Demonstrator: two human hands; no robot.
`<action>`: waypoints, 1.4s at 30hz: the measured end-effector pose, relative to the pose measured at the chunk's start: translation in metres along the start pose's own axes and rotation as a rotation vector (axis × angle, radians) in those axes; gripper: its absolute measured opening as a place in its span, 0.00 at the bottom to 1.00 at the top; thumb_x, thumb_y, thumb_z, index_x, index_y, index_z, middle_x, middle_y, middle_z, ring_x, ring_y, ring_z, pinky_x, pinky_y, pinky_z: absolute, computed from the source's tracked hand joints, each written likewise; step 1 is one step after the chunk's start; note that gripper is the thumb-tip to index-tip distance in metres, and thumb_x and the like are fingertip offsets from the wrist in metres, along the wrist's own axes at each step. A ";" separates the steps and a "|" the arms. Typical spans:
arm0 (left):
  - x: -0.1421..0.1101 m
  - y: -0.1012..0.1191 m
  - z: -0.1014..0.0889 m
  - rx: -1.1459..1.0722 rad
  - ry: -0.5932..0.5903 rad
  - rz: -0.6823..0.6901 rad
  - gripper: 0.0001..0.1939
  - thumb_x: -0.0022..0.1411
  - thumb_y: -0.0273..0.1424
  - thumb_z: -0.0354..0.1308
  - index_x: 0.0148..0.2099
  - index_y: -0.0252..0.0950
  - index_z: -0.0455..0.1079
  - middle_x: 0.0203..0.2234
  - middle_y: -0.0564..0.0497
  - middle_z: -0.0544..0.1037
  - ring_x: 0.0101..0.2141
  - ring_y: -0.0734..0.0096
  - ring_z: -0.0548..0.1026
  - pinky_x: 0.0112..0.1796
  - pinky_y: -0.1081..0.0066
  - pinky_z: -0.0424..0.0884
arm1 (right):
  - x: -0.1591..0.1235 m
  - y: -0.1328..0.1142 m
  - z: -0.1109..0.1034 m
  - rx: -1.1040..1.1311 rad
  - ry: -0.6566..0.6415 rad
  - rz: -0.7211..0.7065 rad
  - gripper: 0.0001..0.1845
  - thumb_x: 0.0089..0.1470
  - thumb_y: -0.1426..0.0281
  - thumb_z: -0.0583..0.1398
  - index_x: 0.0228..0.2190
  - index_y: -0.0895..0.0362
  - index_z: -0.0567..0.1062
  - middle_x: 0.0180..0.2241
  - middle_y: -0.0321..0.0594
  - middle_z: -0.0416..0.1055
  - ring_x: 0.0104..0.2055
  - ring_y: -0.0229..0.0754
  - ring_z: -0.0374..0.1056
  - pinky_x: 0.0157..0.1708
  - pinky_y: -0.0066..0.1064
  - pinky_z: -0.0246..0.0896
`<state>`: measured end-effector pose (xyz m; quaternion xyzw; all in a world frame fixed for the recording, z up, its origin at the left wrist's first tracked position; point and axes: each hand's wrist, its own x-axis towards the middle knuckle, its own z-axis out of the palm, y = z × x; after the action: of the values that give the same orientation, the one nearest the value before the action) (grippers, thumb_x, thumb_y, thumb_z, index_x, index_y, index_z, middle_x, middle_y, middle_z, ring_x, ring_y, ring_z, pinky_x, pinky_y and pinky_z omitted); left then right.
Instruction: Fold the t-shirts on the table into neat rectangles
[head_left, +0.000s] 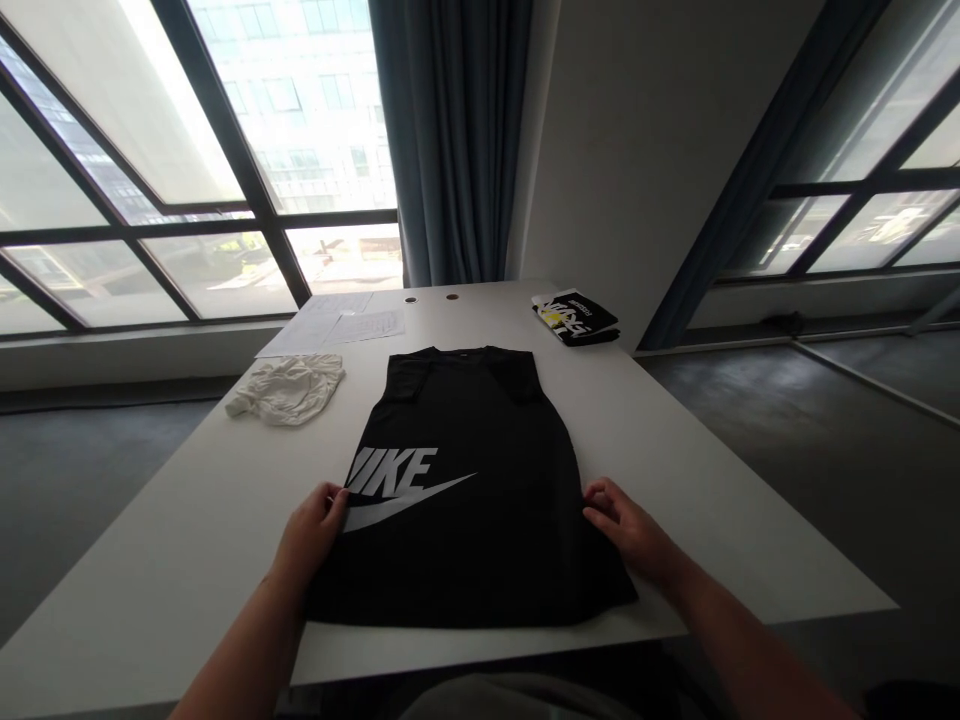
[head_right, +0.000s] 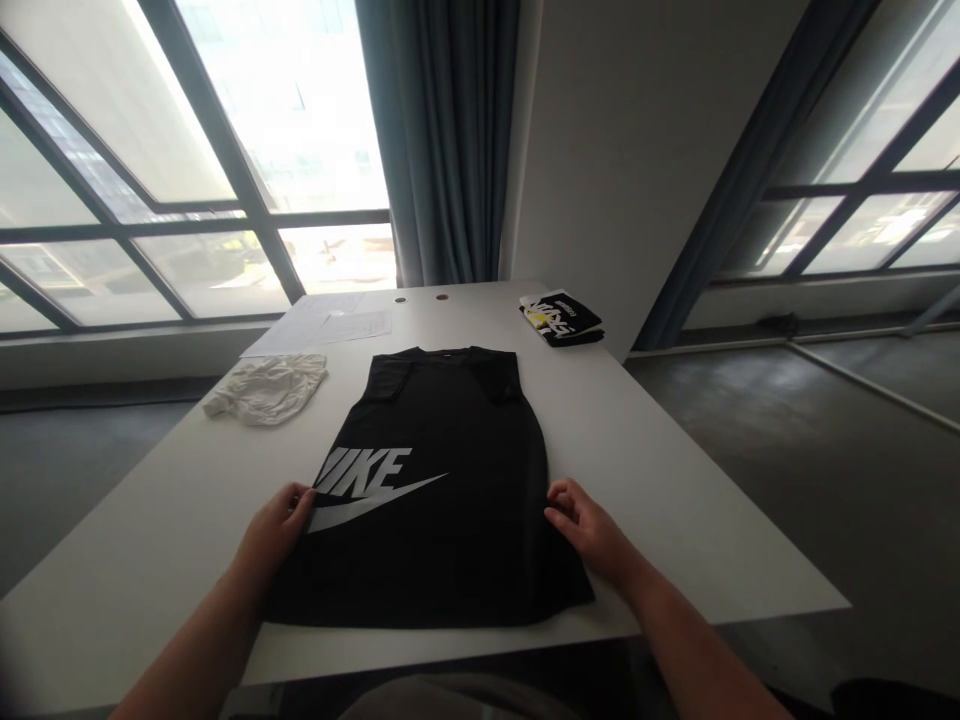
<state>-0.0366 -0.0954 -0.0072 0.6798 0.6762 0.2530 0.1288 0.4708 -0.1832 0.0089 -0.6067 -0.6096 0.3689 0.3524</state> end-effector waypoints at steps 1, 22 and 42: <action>0.000 0.001 -0.002 -0.035 -0.013 -0.029 0.17 0.66 0.48 0.47 0.36 0.43 0.65 0.30 0.51 0.80 0.33 0.60 0.79 0.37 0.66 0.72 | -0.001 0.001 0.001 0.057 0.005 0.008 0.19 0.58 0.51 0.59 0.44 0.50 0.69 0.35 0.36 0.75 0.38 0.45 0.73 0.40 0.36 0.70; -0.023 0.014 0.005 -0.176 -0.046 -0.116 0.21 0.64 0.48 0.52 0.52 0.42 0.67 0.40 0.46 0.82 0.39 0.57 0.82 0.39 0.64 0.75 | 0.034 0.009 0.000 0.206 0.068 0.203 0.22 0.50 0.52 0.65 0.41 0.54 0.76 0.26 0.35 0.75 0.29 0.44 0.72 0.31 0.35 0.67; -0.016 0.090 -0.026 0.092 -0.266 0.014 0.11 0.65 0.42 0.52 0.36 0.43 0.69 0.31 0.50 0.81 0.31 0.60 0.77 0.31 0.67 0.63 | 0.048 0.011 0.004 0.118 0.104 0.097 0.19 0.48 0.53 0.66 0.34 0.54 0.76 0.29 0.36 0.73 0.32 0.43 0.69 0.34 0.33 0.65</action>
<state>0.0270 -0.1199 0.0584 0.7171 0.6594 0.1300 0.1844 0.4717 -0.1349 -0.0031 -0.6321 -0.5377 0.3888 0.4003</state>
